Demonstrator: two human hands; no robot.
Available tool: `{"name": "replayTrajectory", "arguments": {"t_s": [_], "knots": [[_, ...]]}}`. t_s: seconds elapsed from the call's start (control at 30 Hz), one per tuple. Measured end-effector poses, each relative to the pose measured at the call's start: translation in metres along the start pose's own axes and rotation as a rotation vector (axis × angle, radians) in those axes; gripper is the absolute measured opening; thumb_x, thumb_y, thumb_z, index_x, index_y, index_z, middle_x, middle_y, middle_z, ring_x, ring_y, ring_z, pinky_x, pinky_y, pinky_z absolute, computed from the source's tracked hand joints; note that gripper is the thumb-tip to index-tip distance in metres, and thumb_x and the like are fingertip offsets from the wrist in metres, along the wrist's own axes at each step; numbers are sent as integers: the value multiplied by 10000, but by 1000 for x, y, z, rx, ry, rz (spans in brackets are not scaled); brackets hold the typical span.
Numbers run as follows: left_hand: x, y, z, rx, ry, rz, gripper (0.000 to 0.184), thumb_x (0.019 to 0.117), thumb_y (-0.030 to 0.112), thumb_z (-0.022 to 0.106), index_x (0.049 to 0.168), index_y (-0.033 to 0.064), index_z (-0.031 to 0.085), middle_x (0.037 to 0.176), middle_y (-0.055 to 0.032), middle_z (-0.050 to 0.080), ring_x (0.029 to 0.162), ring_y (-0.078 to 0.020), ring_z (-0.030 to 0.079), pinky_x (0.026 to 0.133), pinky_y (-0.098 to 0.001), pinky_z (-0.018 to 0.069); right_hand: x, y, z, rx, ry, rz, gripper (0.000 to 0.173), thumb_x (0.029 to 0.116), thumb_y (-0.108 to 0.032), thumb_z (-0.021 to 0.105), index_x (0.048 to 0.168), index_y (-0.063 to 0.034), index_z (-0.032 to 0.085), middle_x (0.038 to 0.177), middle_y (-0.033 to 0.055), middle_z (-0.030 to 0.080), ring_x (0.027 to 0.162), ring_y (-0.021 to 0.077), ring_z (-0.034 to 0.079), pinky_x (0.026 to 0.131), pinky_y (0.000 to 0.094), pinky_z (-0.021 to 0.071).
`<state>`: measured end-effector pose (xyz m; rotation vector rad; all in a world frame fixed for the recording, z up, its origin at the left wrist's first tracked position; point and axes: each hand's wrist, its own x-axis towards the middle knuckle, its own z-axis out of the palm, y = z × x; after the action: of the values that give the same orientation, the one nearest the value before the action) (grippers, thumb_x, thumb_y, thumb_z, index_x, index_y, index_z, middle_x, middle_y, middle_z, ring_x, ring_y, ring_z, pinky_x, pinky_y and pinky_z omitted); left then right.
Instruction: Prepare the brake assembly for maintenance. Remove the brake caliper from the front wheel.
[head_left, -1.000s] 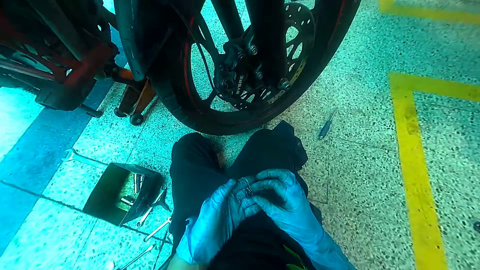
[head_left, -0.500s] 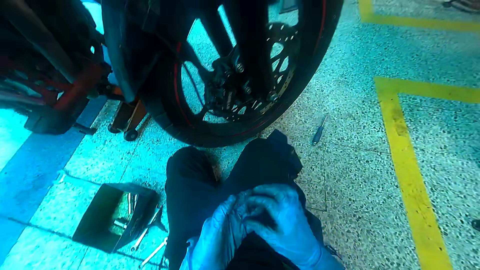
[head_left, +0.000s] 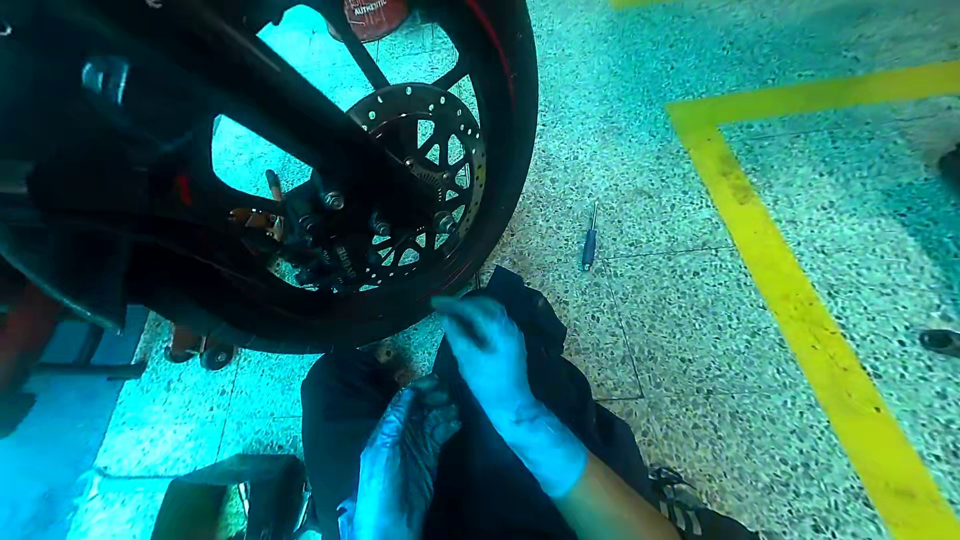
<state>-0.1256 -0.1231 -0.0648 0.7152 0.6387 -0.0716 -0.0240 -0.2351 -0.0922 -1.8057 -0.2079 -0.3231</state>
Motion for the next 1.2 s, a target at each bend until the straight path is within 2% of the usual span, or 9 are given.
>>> {"name": "replayTrajectory", "arguments": {"t_s": [0.23, 0.37, 0.5, 0.7, 0.87, 1.03, 1.07, 1.13, 1.2], "knots": [[33, 22, -12, 259, 115, 194, 239, 1071, 153, 462, 1000, 53, 667, 544, 50, 421, 412, -39, 389, 400, -189, 383, 59, 8, 60, 141, 206, 106, 204, 931, -90, 732, 1134, -93, 753, 1082, 63, 745, 1006, 197, 701, 868, 412, 585], [56, 43, 18, 354, 112, 254, 299, 1094, 157, 419, 1140, 8, 673, 566, 7, 443, 423, -66, 408, 405, -201, 394, 62, 6, 70, 89, 215, 150, 185, 951, -147, 725, 1132, -131, 762, 1107, 60, 725, 1053, 213, 677, 888, 441, 562], [61, 38, 19, 331, 89, 248, 317, 1094, 154, 396, 1105, 0, 674, 550, 12, 421, 410, -76, 407, 398, -220, 407, 70, 12, 75, -20, 271, 154, 146, 916, -171, 748, 1050, -153, 803, 1049, 45, 745, 1058, 194, 679, 934, 402, 543], [39, 17, -46, 426, 200, 174, 302, 1089, 169, 428, 1109, 11, 684, 551, 45, 428, 405, -49, 378, 386, -207, 372, 61, 9, 68, -51, 197, 85, 190, 962, -207, 725, 1133, -128, 747, 1181, 74, 699, 1119, 247, 654, 918, 465, 554], [17, 3, -110, 330, 216, 198, 322, 1093, 182, 413, 1132, 27, 693, 523, 52, 456, 393, -59, 427, 392, -237, 431, 59, 4, 75, 127, 224, 239, 219, 945, -234, 757, 1142, -139, 739, 1110, 25, 735, 951, 160, 696, 790, 386, 592], [21, 3, -106, 361, 244, 207, 298, 1089, 148, 432, 1105, 17, 699, 537, 29, 478, 401, -68, 430, 394, -241, 423, 62, -4, 77, 205, 237, 312, 212, 941, -208, 761, 1133, -121, 741, 1102, 19, 749, 939, 117, 706, 809, 323, 595], [23, 3, -98, 469, 299, 208, 250, 1072, 146, 485, 1091, 31, 706, 595, 12, 541, 446, -69, 477, 424, -242, 447, 63, -7, 78, 225, 247, 347, 199, 941, -208, 760, 1116, -113, 741, 1071, 23, 748, 892, 116, 701, 779, 313, 591], [30, 11, -74, 745, 293, 204, 223, 1020, 198, 604, 1170, 66, 703, 955, -26, 733, 820, -81, 688, 754, -290, 592, 66, -7, 81, 223, 262, 370, 171, 940, -199, 760, 1078, -99, 743, 1039, 29, 754, 881, 110, 711, 794, 312, 601], [46, 25, -36, 892, 201, 258, 343, 991, 308, 639, 1264, 105, 681, 1122, -38, 738, 994, -97, 702, 894, -341, 585, 67, -3, 81, 159, 258, 349, 167, 938, -200, 763, 1060, -88, 742, 1022, 31, 754, 890, 104, 716, 819, 314, 601]]}}
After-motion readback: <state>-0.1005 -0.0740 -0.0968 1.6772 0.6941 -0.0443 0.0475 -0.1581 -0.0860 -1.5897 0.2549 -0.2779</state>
